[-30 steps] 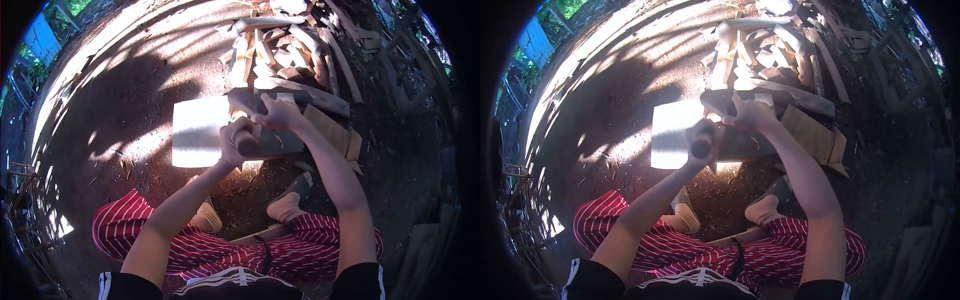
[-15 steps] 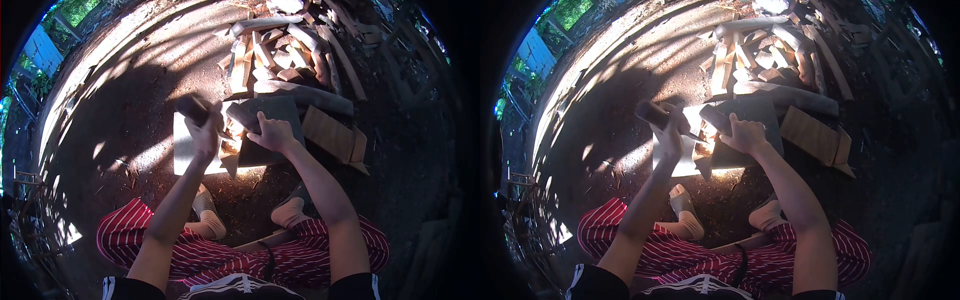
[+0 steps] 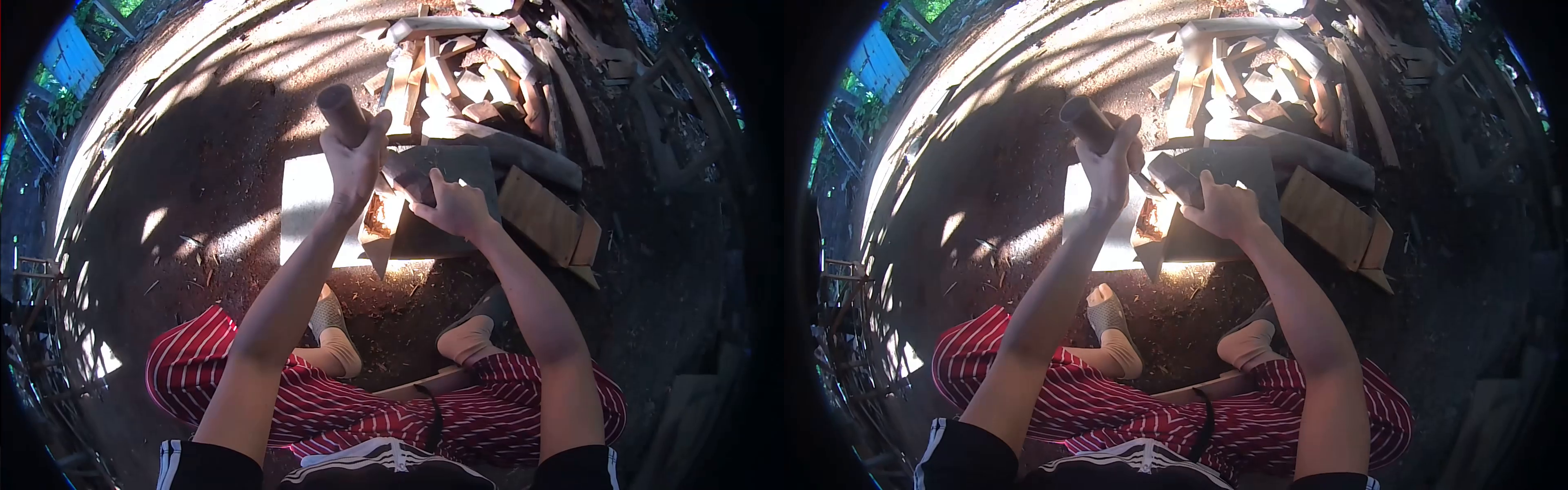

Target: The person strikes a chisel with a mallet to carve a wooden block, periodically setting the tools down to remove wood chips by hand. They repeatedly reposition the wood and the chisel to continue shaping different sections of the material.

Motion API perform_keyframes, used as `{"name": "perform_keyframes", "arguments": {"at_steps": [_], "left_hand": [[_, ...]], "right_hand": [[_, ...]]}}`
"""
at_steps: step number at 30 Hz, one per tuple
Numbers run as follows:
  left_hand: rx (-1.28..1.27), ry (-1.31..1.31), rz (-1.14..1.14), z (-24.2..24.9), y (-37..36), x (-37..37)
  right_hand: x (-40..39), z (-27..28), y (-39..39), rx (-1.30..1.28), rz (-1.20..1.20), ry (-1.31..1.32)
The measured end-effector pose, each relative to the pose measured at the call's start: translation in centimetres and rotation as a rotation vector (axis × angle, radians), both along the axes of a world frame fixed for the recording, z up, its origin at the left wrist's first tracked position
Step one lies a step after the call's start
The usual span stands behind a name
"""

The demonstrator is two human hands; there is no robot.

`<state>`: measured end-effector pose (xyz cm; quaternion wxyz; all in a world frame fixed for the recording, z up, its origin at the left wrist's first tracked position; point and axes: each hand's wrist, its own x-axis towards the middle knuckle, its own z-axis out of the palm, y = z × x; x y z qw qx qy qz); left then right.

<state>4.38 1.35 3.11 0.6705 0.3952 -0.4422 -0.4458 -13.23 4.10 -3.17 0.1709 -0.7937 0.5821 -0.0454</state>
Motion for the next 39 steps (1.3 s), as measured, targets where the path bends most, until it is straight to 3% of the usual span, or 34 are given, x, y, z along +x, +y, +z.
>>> {"name": "perform_keyframes", "arguments": {"at_steps": [39], "left_hand": [[0.091, -0.112, -0.029, -0.2, -0.8, -0.9]], "right_hand": [[0.2, 0.4, 0.1, 0.081, -0.035, -0.056]]}}
